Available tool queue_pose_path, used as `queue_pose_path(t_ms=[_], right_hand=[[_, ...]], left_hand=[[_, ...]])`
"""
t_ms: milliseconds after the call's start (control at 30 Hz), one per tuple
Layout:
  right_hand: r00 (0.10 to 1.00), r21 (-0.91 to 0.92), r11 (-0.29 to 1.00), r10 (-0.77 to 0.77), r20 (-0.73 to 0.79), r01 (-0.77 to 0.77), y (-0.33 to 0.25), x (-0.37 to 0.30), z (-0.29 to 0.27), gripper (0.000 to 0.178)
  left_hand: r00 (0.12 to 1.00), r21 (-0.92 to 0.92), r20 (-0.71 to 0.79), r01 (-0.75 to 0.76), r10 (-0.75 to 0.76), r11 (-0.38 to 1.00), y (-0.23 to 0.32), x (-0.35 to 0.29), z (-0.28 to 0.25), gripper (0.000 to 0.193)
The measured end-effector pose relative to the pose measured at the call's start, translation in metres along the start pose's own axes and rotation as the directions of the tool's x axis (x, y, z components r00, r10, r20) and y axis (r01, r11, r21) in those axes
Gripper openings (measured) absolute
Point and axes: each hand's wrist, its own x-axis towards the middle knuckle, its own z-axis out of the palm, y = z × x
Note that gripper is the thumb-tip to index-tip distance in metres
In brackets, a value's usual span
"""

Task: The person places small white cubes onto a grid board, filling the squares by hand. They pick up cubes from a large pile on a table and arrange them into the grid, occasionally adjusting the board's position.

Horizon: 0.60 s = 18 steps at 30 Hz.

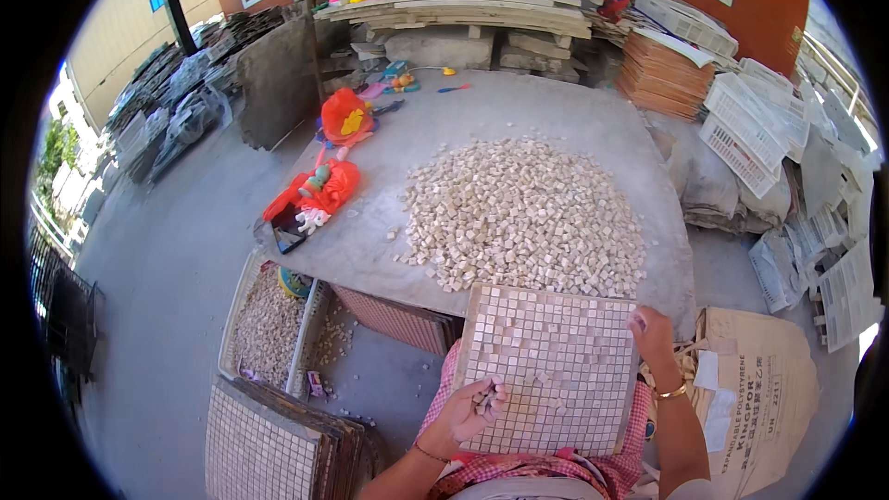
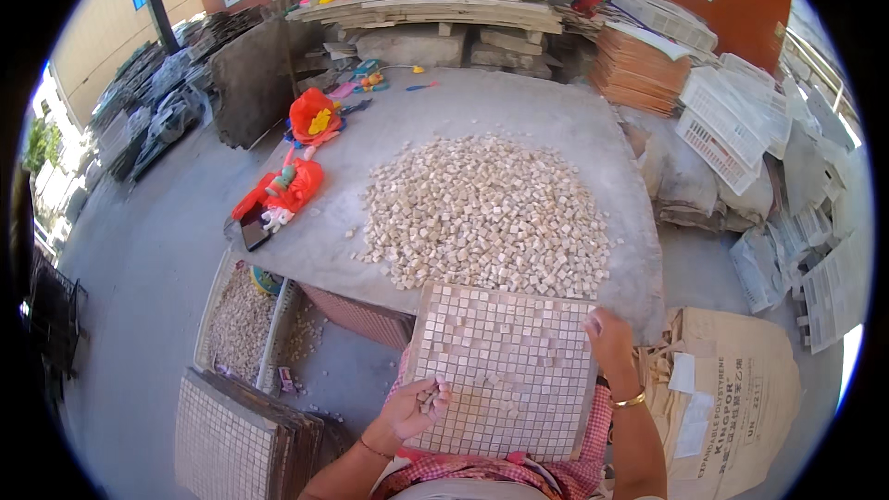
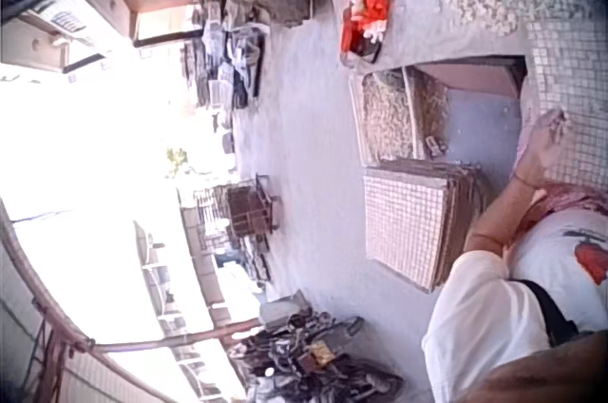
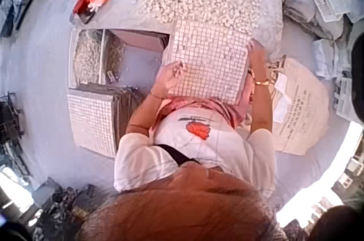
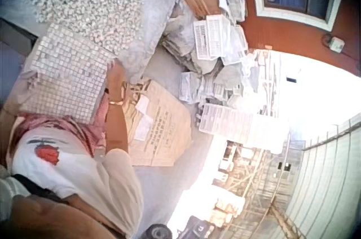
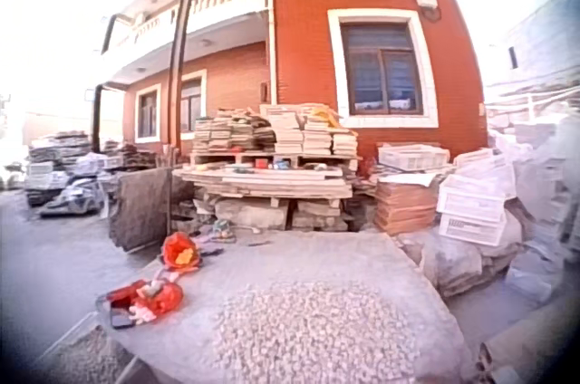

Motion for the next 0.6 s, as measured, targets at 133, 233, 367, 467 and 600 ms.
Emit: queue_pose_path(t_ms=[133,233,367,467,600], right_hand=[[0.96,0.223,0.938,0.277,-0.021,-0.266,-0.015,-0.059,-0.02,0.009],[0.943,0.408,0.856,0.33,0.04,-0.317,-0.002,-0.088,-0.019,0.007],[0.932,0.436,0.828,0.353,0.082,-0.352,-0.002,-0.096,-0.034,0.008],[0.944,0.422,0.85,0.326,0.047,-0.314,0.002,-0.081,-0.035,0.008],[0.982,0.417,0.89,0.189,0.031,-0.184,-0.013,-0.041,0.0,0.009]], left_hand=[[0.975,-0.287,0.045,-0.196,0.218,0.938,0.098,-0.016,0.009,0.014],[0.836,-0.142,-0.004,-0.543,0.549,0.827,0.203,-0.057,-0.029,0.01],[0.349,0.131,-0.463,-0.882,0.815,0.452,0.326,-0.143,-0.108,0.068],[0.276,0.543,-0.477,-0.654,0.834,0.527,0.323,-0.107,-0.068,0.065],[0.171,0.907,0.253,-0.383,0.952,-0.172,0.256,-0.001,-0.022,0.047]])
